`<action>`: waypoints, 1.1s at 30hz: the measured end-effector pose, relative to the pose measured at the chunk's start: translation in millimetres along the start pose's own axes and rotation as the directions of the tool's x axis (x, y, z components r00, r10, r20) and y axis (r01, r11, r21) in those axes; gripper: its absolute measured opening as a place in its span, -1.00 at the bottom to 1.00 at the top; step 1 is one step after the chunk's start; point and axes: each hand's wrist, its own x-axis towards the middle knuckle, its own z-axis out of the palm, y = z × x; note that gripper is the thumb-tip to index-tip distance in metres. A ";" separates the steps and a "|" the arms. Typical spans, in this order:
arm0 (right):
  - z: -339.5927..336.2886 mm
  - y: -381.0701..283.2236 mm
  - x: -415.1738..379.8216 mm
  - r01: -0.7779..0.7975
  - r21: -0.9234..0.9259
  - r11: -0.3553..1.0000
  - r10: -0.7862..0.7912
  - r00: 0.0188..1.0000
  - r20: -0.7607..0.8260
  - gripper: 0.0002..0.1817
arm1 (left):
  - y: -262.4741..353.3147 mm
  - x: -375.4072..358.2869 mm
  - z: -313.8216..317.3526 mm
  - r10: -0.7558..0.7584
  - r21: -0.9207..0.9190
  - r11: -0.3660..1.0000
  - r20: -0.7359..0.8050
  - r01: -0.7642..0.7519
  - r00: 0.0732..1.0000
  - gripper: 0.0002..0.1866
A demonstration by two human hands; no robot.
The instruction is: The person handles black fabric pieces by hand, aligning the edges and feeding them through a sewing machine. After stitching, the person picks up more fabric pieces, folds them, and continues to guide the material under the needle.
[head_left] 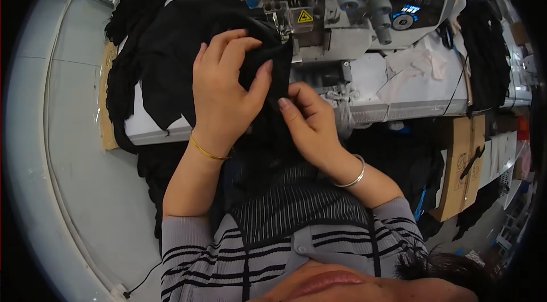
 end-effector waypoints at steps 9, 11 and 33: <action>0.8 4.1 -5.3 -0.108 0.023 0.994 0.108 0.994 -0.022 -0.88 | -7.2 -0.9 -0.8 -0.045 0.086 0.995 0.006 0.044 0.999 -0.83; 4.6 4.8 -7.6 -0.099 0.002 0.995 0.099 0.995 -0.023 -0.88 | 1.7 0.5 -0.8 0.010 -0.012 1.000 -0.021 -0.011 1.000 -0.80; 1.5 12.0 -3.9 -0.100 0.048 0.994 0.104 0.991 -0.078 -0.82 | -40.7 -3.3 -9.1 0.301 0.265 0.926 -0.090 -0.268 0.949 -0.58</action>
